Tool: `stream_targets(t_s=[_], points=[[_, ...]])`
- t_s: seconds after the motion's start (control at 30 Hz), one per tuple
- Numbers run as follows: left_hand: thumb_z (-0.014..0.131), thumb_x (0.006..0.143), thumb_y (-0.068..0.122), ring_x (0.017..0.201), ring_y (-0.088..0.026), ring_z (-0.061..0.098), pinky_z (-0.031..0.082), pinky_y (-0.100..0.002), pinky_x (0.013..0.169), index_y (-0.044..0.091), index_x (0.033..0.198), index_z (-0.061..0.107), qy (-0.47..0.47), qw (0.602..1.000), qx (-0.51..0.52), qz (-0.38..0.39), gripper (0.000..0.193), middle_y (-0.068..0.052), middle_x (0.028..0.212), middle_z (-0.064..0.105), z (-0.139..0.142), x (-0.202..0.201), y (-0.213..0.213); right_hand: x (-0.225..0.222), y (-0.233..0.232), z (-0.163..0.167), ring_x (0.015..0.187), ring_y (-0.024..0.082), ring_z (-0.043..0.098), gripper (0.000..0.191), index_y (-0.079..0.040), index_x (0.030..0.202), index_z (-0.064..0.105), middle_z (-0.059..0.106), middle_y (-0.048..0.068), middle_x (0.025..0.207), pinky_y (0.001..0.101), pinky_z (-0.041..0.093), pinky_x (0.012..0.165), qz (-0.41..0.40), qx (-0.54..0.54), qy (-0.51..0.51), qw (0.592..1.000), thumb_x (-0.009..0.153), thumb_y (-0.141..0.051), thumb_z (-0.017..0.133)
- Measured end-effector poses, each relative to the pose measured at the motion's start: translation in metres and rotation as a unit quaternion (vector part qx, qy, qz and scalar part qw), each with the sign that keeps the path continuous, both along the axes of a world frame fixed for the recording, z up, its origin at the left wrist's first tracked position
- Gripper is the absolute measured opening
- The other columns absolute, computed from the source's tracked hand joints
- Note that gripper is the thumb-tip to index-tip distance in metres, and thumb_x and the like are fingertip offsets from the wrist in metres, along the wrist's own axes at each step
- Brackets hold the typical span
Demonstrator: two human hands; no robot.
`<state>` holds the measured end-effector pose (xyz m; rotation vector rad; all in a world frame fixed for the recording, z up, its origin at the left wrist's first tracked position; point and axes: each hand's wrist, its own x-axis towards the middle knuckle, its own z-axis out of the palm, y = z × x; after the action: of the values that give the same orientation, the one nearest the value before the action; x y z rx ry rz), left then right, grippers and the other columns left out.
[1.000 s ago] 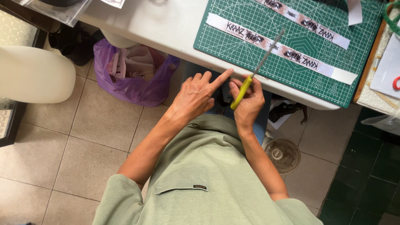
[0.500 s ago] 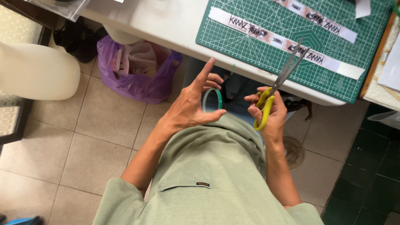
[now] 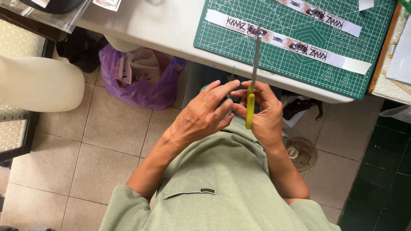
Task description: The person assembles printed fabric lanyards by attaching metal swivel clasps to the ends. They handle multiple lanyards, attach hardware, and organize the finished items on a nearby surface. The person also uses scissors to cut a roll of tape.
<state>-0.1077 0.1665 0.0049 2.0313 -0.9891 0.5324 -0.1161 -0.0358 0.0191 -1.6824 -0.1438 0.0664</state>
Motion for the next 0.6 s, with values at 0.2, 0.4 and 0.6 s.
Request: stream_targets(t_s=[0.2, 0.4, 0.6], points=[[0.075, 0.099, 0.0, 0.139, -0.032, 0.059, 0.048, -0.054, 0.122, 0.021, 0.153, 0.027, -0.003, 0.999, 0.037, 0.009, 0.076, -0.015, 0.158, 0.043, -0.009, -0.004, -0.004, -0.004, 0.009, -0.002, 0.108, 0.016, 0.073, 0.047, -0.001, 0.129, 0.06, 0.073, 0.01, 0.115, 0.0308, 0.063, 0.092, -0.04, -0.082, -0.053, 0.994, 0.089, -0.001, 0.083], [0.077, 0.094, 0.005, 0.137, -0.034, 0.059, 0.047, -0.053, 0.123, 0.022, 0.16, 0.018, 0.028, 0.999, 0.031, 0.003, 0.09, -0.017, 0.157, 0.043, -0.017, -0.007, -0.006, -0.007, 0.002, -0.009, 0.105, 0.015, 0.072, 0.045, -0.003, 0.13, 0.059, 0.073, 0.009, 0.108, 0.0293, 0.062, 0.093, -0.025, -0.029, -0.027, 0.999, 0.091, -0.002, 0.081], [0.086, 0.086, 0.016, 0.131, -0.036, 0.061, 0.049, -0.049, 0.119, 0.015, 0.164, 0.005, 0.094, 0.995, -0.004, -0.015, 0.112, -0.017, 0.149, 0.05, -0.022, -0.013, -0.008, -0.009, -0.009, -0.018, 0.095, 0.011, 0.072, 0.041, -0.003, 0.128, 0.06, 0.075, 0.007, 0.098, 0.0259, 0.06, 0.085, -0.018, -0.028, 0.028, 0.999, 0.092, -0.003, 0.08]])
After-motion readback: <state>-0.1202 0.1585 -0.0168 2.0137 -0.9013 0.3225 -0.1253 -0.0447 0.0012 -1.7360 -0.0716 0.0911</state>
